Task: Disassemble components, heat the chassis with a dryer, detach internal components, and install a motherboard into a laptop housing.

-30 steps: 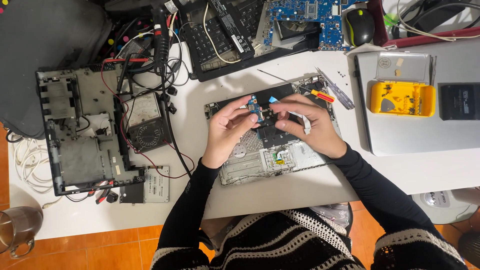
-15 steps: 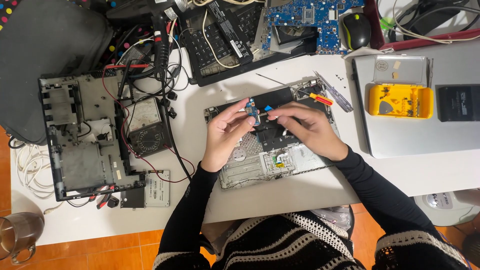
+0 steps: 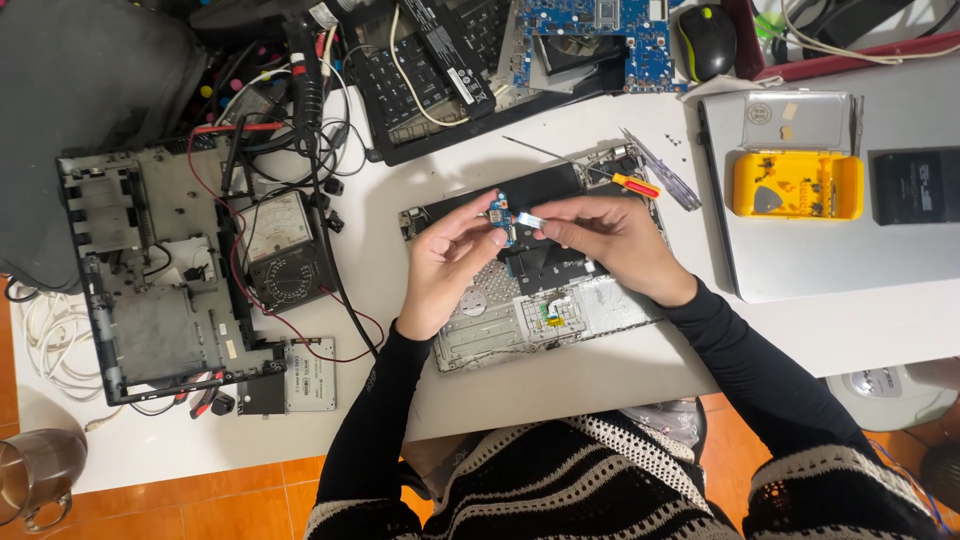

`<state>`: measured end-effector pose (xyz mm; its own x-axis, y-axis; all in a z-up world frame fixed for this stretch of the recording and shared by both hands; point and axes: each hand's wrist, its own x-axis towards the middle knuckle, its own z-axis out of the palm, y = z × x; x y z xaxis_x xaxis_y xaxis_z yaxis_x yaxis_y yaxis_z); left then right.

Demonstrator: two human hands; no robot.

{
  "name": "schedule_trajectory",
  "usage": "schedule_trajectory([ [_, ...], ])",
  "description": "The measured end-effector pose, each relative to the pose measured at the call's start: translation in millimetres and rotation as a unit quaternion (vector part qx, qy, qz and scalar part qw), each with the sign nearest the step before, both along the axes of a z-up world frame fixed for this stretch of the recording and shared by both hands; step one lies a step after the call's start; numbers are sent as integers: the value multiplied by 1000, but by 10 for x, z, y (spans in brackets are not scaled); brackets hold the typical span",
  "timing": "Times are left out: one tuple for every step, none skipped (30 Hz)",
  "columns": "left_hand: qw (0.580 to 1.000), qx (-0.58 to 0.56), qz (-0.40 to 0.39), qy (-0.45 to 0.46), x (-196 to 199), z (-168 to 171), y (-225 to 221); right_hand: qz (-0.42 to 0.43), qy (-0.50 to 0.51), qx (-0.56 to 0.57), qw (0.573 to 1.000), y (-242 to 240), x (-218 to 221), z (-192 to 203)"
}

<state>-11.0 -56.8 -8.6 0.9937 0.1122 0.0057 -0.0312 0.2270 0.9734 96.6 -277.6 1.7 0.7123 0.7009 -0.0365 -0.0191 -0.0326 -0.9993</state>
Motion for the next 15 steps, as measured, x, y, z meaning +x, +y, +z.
schedule_trajectory([
  [1000,3,0,-1,-1,-19,2,-3,6,-4,1000,3,-4,6],
  [1000,5,2,-3,-1,-16,-3,-1,5,-3,1000,3,-12,-2],
  [1000,7,0,-2,-3,-13,-7,0,1,1,1000,4,-20,-9],
  [1000,10,-1,-2,1,-7,-9,1,-4,4,1000,8,-21,-14],
  [1000,12,2,-5,1,-17,-17,4,-6,6,1000,11,-30,-23],
  [1000,9,2,-2,7,-23,-22,5,-39,1,999,17,-32,-30],
  [1000,5,2,2,14,-29,-26,6,-72,-3,997,24,-35,-36],
  [1000,8,5,-2,10,-38,-24,9,-76,0,997,33,-44,-48],
  [1000,2,-1,-7,9,-49,-22,-11,-74,-29,997,41,-52,-63],
  [1000,-4,-8,-10,-1,-66,-29,-33,-70,-59,995,37,-74,-83],
  [1000,-2,-6,-12,10,-66,-17,-31,-71,-58,995,59,-70,-55],
  [1000,9,-4,-12,7,-75,-22,-43,-89,-75,992,62,-85,-31],
  [1000,20,-3,-11,7,-86,-27,-55,-106,-92,989,64,-96,-11],
  [1000,20,-3,-11,7,-96,-27,-56,-106,-93,988,67,-98,4],
  [1000,23,-5,-16,8,-106,-28,-57,-121,-86,987,69,-98,17],
])
